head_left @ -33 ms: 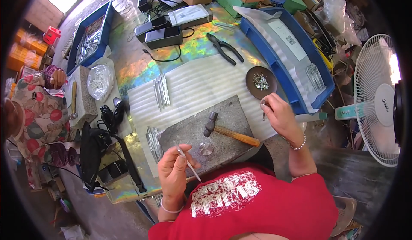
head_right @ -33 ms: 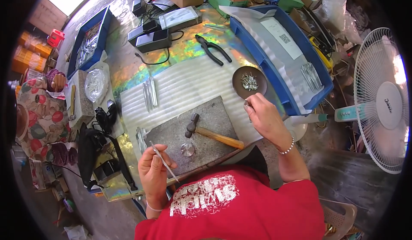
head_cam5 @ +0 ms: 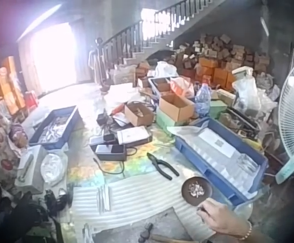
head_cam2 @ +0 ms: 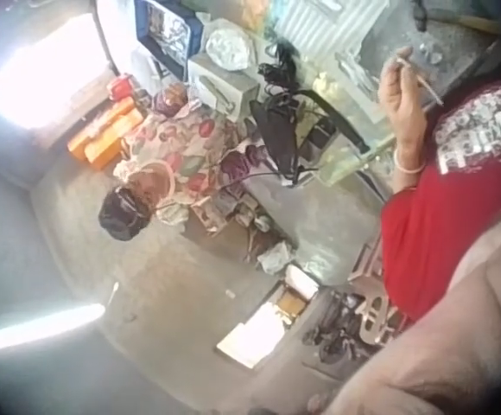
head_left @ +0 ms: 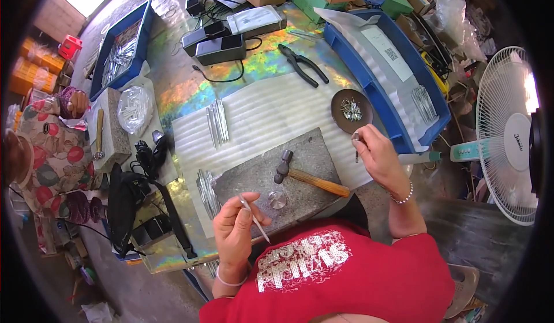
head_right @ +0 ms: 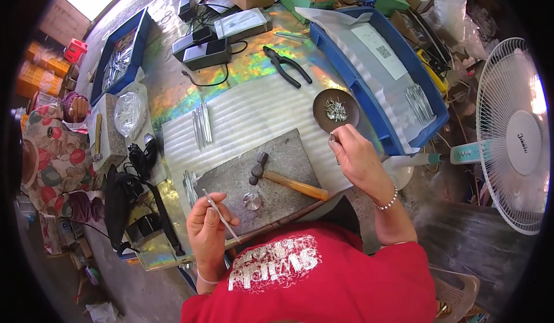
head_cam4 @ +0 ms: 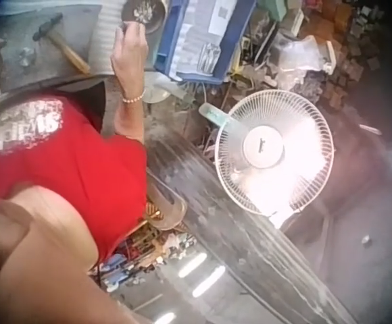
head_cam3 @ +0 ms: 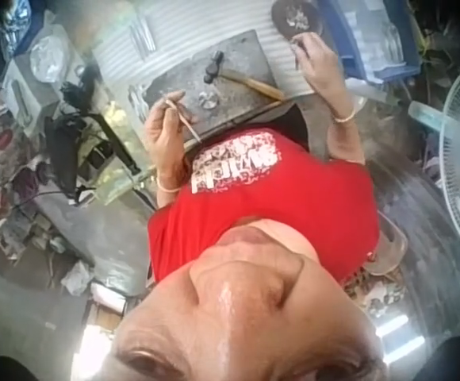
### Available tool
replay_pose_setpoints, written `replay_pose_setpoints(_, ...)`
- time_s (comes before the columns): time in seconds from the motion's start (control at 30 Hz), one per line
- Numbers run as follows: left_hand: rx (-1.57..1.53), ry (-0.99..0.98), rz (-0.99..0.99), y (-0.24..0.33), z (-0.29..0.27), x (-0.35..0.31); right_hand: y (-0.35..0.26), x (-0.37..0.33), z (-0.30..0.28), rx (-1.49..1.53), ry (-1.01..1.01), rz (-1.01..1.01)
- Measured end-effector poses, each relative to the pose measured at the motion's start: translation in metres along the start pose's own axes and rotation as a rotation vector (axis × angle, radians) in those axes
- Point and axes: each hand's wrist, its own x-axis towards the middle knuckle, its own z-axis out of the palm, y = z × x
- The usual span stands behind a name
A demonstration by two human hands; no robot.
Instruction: Hammering small metal components onto a thin metal rod at a workbench.
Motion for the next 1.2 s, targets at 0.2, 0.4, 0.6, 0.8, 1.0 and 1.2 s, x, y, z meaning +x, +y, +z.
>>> replay_pose_setpoints(0.2,0.145,-0.089,-0.113,0.004,0.011,0.0,-0.049,-0.016,0.003,0.791,-0.394,0.109)
replay_pose_setpoints(0.4,0.009,-0.208,-0.062,0.001,0.021,0.001,-0.092,-0.01,0.039,0.972,-0.583,0.049)
replay_pose_setpoints(0.6,0.031,-0.167,0.029,-0.003,0.017,0.003,-0.096,-0.003,0.059,0.737,-0.329,-0.266)
replay_pose_setpoints(0.8,0.237,-0.17,0.039,-0.009,0.013,0.0,-0.099,-0.014,0.063,0.761,-0.33,-0.158)
replay_pose_setpoints(1.0,0.273,-0.201,0.054,-0.007,0.012,-0.001,-0.1,-0.014,0.06,0.691,-0.31,-0.22)
replay_pose_setpoints(1.2,0.244,-0.213,0.049,-0.004,0.015,-0.004,-0.105,-0.012,0.058,0.664,-0.241,-0.251)
